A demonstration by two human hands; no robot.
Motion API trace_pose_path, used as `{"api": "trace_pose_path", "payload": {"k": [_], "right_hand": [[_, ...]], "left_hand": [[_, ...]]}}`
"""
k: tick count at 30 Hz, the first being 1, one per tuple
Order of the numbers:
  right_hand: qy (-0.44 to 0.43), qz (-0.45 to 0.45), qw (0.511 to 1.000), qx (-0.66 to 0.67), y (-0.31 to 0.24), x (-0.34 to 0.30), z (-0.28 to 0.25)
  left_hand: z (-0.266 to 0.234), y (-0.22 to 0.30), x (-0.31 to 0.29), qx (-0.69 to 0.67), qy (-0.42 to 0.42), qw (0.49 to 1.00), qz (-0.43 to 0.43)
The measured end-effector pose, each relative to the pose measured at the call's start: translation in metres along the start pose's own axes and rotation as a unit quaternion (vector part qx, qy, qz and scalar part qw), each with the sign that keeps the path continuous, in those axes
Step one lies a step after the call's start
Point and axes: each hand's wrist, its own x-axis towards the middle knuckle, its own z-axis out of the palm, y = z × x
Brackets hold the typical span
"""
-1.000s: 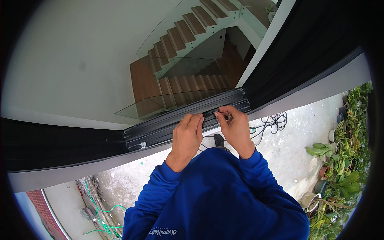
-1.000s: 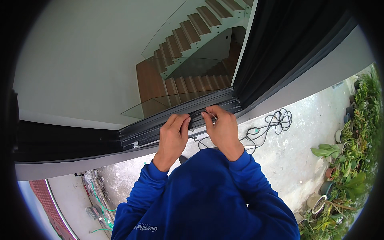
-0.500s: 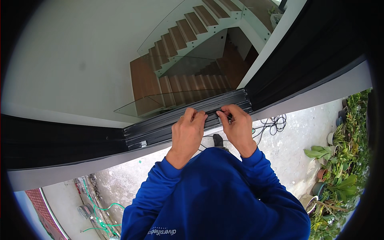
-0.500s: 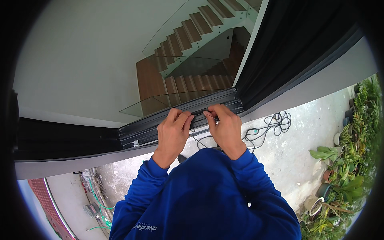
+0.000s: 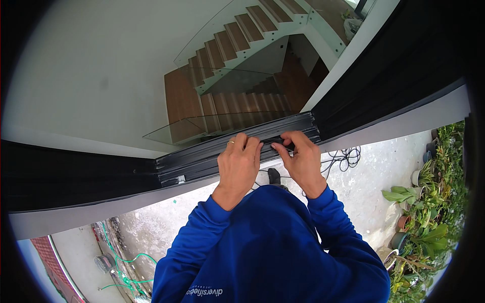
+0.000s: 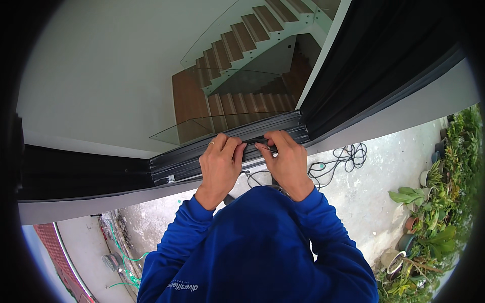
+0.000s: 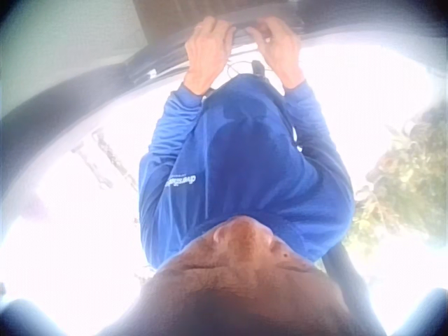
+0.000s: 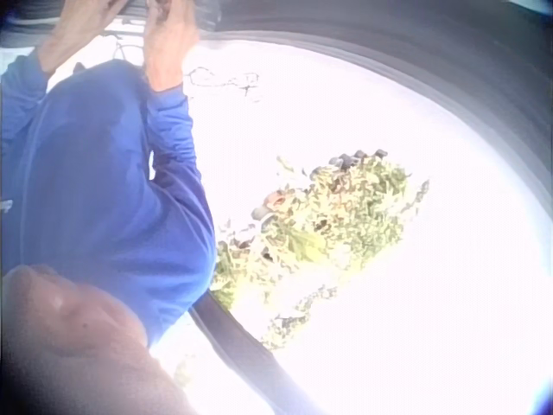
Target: The person cuts a rubber seal strip using a blade and presses it into the groove of a window frame by hand and with a scraper.
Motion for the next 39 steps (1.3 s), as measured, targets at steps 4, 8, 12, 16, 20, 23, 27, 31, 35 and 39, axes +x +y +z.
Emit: {"api": "trace_pose_path", "payload": {"k": [4,8,12,16,20,23,27,31,35,39], "right_hand": [[-0.015,0.0,1.0,-0.008,0.0,0.002,-0.003],[0.001,-0.045,0.999,0.0,0.003,0.004,-0.002],[-0.016,-0.041,0.999,0.011,0.0,0.006,-0.004],[-0.017,-0.065,0.998,-0.003,0.001,0.009,-0.003],[-0.007,-0.101,0.995,-0.014,0.001,0.009,-0.002],[-0.001,-0.111,0.994,-0.016,0.003,0.009,-0.001],[-0.003,-0.089,0.996,0.029,0.007,0.009,-0.001],[-0.049,0.058,0.994,0.076,-0.003,0.007,-0.017],[-0.016,0.143,0.976,0.163,0.007,-0.005,-0.026],[-0.028,0.122,0.986,0.109,-0.003,-0.008,-0.023]], "left_hand": [[0.0,0.001,0.001,-0.005,0.008,1.0,-0.019],[0.001,0.001,0.002,0.001,0.012,1.0,-0.008],[0.0,-0.001,0.002,0.001,0.019,1.0,-0.003],[-0.004,-0.009,0.007,0.004,0.001,1.0,0.026],[-0.002,-0.021,0.012,-0.07,0.0,0.997,0.038],[0.003,-0.023,0.011,-0.066,-0.011,0.997,0.043],[0.004,-0.021,0.012,-0.063,-0.006,0.997,0.049],[0.003,-0.02,0.012,-0.062,-0.007,0.998,0.03],[-0.001,-0.014,0.015,-0.062,-0.025,0.998,0.019],[0.012,-0.016,0.009,-0.05,0.038,0.993,0.098]]}}
